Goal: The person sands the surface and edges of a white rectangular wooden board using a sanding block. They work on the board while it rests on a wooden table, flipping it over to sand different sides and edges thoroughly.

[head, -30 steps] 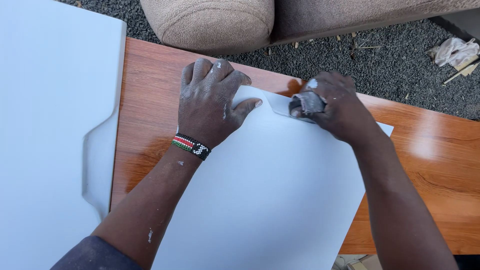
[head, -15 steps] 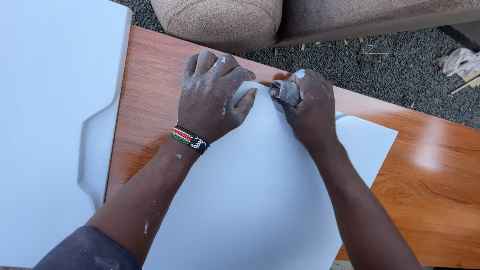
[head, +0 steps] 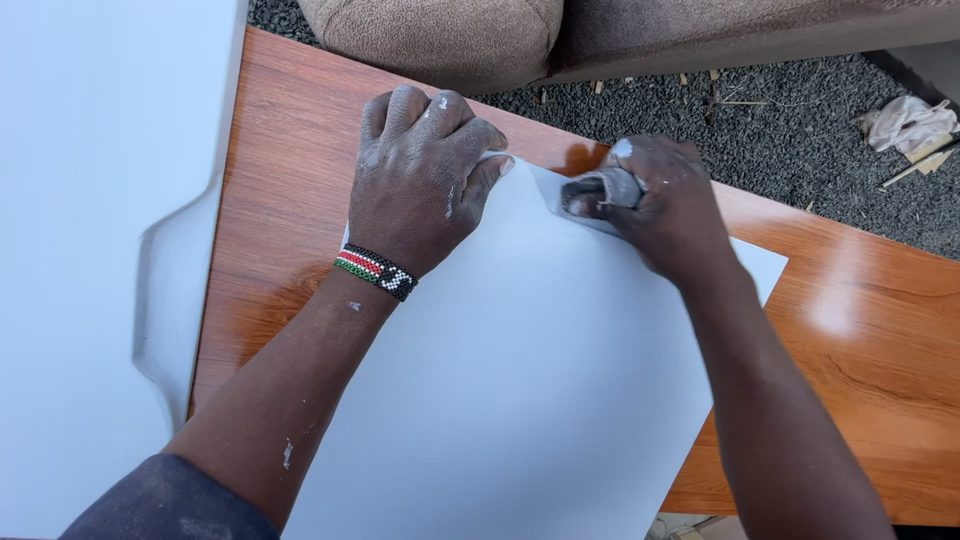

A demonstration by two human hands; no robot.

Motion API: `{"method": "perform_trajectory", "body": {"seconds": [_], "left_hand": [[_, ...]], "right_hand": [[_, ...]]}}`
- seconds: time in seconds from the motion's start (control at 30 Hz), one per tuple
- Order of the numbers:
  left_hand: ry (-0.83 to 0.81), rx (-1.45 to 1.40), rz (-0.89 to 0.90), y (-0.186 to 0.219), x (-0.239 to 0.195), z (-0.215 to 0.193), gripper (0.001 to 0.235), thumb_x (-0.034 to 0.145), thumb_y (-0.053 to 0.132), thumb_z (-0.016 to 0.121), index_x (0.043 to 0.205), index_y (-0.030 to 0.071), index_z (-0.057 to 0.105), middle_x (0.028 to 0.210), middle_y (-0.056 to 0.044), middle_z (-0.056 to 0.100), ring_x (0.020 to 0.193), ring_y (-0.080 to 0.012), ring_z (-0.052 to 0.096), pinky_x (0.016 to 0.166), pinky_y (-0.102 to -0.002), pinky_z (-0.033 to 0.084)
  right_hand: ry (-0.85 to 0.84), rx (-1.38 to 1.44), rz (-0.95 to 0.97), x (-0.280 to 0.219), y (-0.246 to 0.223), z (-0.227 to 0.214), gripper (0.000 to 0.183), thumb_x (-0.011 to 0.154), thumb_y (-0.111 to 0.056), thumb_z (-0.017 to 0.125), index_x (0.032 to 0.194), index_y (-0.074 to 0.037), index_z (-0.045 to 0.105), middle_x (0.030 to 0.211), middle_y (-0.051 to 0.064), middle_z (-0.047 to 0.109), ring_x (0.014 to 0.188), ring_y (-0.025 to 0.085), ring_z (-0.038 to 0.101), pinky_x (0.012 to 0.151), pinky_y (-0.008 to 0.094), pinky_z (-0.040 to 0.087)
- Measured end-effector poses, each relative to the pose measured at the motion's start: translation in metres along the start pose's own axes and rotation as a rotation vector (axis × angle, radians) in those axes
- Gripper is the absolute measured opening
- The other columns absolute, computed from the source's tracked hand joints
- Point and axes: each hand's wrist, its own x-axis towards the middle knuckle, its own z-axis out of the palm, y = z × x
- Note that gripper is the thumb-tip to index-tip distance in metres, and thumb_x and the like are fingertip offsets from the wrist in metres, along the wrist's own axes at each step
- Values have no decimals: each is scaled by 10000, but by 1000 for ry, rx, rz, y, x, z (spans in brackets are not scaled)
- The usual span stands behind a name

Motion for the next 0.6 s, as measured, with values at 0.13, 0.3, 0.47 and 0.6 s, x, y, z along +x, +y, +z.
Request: {"method": "perform_trajectory", "body": {"seconds": [0.13,0.3,0.47,0.6], "left_hand": [[13,-14,16,0,1,0,114,1156,298,761,1094,226,825,1109,-24,682,1032,-352,577,950,-538,453],[-41,-10,3,-1,0,0,326,1074,547,922,1169,238,876,1119,-23,677,1073,-368,570,966,-561,454],[-38,-63,-1,-2,0,0,187,1128,397,859,1161,217,896,1139,-11,705,1078,-360,569,1011,-559,442],[29,-53,19,-3,-2,2,87,1139,182,794,1140,189,880,1122,-23,712,1038,-353,553,949,-534,438]], "right_hand": [[119,17,226,24,-41,29,443,1020,-512,958,1151,-128,780,1053,87,765,1062,389,687,1003,517,453],[100,88,316,29,-53,26,409,1065,-514,889,1108,-153,701,1076,49,750,1045,361,691,988,515,443],[-407,-272,199,12,-14,-44,212,1065,-424,761,1187,-250,769,1258,73,835,1300,399,724,1086,564,420],[-459,-271,159,-10,38,-69,153,1039,-386,813,978,-247,796,1048,-32,809,1190,321,715,1074,512,451]]}}
